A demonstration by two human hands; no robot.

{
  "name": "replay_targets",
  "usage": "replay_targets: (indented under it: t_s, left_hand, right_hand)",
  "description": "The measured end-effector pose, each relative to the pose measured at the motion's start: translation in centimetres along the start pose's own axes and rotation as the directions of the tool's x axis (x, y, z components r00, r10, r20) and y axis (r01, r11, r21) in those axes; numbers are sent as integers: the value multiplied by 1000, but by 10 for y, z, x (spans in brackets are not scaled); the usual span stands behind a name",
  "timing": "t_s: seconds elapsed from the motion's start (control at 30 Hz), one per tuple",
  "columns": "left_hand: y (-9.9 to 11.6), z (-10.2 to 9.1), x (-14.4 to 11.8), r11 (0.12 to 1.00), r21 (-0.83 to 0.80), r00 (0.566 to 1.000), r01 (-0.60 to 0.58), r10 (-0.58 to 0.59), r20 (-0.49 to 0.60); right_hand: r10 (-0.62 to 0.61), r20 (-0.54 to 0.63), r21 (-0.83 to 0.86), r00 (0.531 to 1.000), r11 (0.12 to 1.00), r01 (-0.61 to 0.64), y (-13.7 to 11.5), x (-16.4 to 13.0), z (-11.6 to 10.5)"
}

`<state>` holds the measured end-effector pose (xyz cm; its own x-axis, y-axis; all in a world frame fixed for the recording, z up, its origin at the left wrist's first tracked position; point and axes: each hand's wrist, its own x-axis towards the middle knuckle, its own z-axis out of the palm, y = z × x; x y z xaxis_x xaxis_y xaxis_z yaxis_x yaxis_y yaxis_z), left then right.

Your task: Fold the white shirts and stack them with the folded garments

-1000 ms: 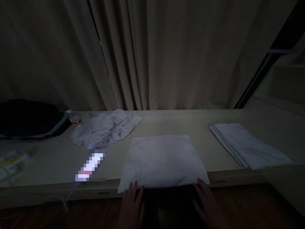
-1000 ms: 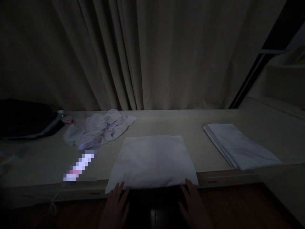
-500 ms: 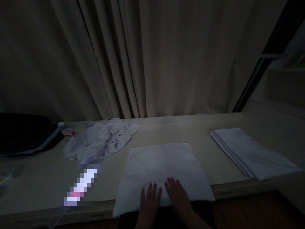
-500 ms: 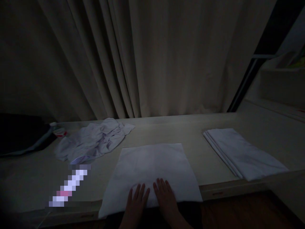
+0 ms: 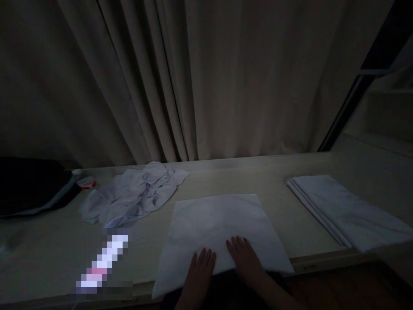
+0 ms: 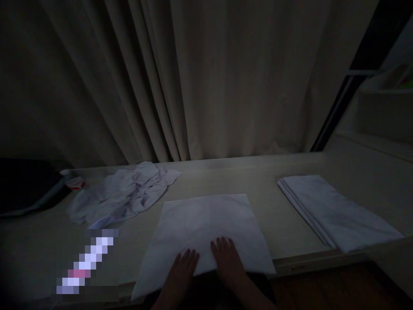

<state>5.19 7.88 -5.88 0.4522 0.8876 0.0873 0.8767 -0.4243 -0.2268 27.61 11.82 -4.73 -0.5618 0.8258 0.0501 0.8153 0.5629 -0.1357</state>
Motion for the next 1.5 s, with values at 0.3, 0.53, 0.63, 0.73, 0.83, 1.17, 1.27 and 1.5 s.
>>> replay_targets:
  t_s: [0.3, 0.53, 0.63, 0.73, 0.83, 1.17, 1.27, 1.5]
  left_hand:
    - [-31, 12, -38, 996, 9, 996, 86, -85, -19]
    - [-49, -12, -58, 965, -43, 965, 257, -254, 60]
    - [-42, -19, -72, 956, -50, 955, 290, -292, -48]
    - [-25, -26, -69, 962, -68, 950, 265, -272, -152]
    - [1, -34, -40, 965, -78, 948, 250, -261, -183]
    - [10, -4, 3, 860, -124, 849, 495, -509, -144]
    - [1, -5, -5, 847, -112, 837, 519, -531, -133]
    - [-31, 3, -31, 834, -26, 827, 551, -550, -117]
  right_hand:
    - [127, -115, -185, 985, 972, -147, 60, -65, 26]
    - [113, -249, -167, 962, 973, -158, 72, -96, 18]
    - [125, -238, -94, 963, 984, -151, 44, -95, 1]
    - [89, -193, -18, 977, 995, -94, 6, -81, -10]
    - [21, -155, 47, 988, 999, -14, -32, -51, -9]
    - [-20, -56, 142, 998, 990, 27, -71, -5, 24]
    - [-2, -119, 111, 993, 994, 15, -60, -8, 15]
    - [332, -312, 35, 890, 940, -338, 36, -26, 27]
